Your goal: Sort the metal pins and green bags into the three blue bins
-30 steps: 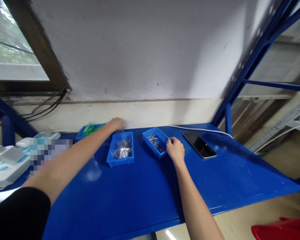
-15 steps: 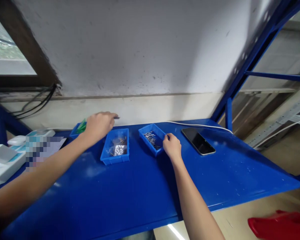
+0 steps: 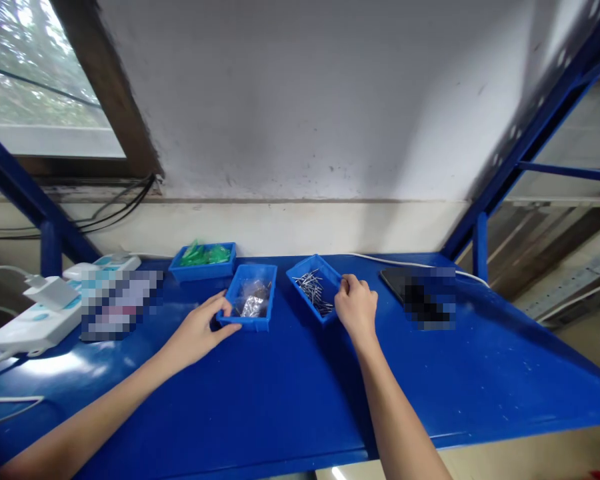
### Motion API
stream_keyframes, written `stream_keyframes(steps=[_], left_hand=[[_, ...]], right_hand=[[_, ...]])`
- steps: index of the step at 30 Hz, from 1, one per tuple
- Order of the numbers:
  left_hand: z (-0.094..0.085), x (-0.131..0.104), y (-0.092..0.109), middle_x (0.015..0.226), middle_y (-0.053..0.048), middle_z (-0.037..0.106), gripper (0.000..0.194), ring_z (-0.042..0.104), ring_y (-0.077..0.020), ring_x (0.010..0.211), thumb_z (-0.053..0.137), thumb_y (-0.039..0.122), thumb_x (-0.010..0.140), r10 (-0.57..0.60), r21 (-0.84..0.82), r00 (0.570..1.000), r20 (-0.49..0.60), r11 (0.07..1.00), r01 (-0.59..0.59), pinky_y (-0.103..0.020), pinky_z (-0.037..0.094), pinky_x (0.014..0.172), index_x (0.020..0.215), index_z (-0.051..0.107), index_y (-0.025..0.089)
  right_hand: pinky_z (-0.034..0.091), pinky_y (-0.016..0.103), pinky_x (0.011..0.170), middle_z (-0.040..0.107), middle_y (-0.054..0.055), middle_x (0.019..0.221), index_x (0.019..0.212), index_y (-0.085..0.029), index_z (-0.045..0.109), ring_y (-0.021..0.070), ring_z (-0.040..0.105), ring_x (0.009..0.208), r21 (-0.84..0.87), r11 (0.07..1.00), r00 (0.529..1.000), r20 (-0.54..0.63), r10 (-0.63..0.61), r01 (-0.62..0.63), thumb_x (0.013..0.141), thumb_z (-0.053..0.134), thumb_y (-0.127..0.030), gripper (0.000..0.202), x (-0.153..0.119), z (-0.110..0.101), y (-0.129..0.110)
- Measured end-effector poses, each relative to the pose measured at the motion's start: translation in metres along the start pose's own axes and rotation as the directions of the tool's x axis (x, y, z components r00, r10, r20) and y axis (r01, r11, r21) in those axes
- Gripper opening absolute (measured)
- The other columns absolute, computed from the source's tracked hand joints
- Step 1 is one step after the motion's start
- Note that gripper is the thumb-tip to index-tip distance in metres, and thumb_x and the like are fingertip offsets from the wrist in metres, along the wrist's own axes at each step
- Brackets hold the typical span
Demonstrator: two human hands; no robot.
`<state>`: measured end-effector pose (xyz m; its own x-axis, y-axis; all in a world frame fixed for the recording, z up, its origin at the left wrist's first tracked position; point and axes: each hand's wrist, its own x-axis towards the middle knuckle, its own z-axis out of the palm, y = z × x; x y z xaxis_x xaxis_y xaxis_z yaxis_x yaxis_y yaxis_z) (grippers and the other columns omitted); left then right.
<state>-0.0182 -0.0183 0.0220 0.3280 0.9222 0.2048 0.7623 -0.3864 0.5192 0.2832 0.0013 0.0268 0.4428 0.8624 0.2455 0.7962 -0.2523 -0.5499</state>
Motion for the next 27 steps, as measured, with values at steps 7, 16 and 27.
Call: stream_keyframes(steps=[7, 16, 27], left_hand=[[-0.021, 0.001, 0.008, 0.144, -0.008, 0.034, 0.01, 0.038, -0.0264, 0.129, 0.049, 0.019, 0.084, 0.105, -0.1, 0.985, -0.136, 0.988, -0.119, -0.041, 0.05, 0.085, 0.092, 0.052, 0.022], [-0.012, -0.008, 0.021, 0.146, -0.003, 0.033, 0.028, 0.021, -0.0267, 0.138, 0.04, 0.017, 0.088, 0.226, 0.057, 0.965, -0.134, 0.974, -0.22, -0.048, 0.038, 0.104, 0.11, 0.055, 0.025], [0.009, -0.016, 0.031, 0.151, -0.005, 0.016, 0.048, 0.022, -0.0352, 0.136, 0.051, 0.032, 0.087, 0.18, 0.055, 0.956, -0.232, 0.984, -0.172, -0.053, 0.041, 0.099, 0.133, 0.039, 0.034]], right_hand=[[0.043, 0.031, 0.076, 0.06, 0.006, 0.089, 0.095, -0.019, 0.063, 0.0195, 0.056, 0.084, 0.321, 0.922, 0.97, -0.18, -0.164, 0.215, 0.082, 0.046, -0.044, 0.033, -0.013, 0.009, -0.011], [0.044, 0.039, 0.081, 0.057, 0.01, 0.092, 0.103, -0.016, 0.064, 0.0224, 0.05, 0.086, 0.083, 0.87, 0.839, -0.324, -0.438, 0.486, 0.082, 0.052, -0.045, 0.037, -0.046, 0.016, -0.045], [0.045, 0.042, 0.082, 0.053, 0.009, 0.095, 0.104, -0.02, 0.065, 0.023, 0.049, 0.09, 0.049, 0.798, 0.766, -0.322, -0.556, 0.6, 0.082, 0.054, -0.042, 0.032, -0.061, 0.021, -0.057]])
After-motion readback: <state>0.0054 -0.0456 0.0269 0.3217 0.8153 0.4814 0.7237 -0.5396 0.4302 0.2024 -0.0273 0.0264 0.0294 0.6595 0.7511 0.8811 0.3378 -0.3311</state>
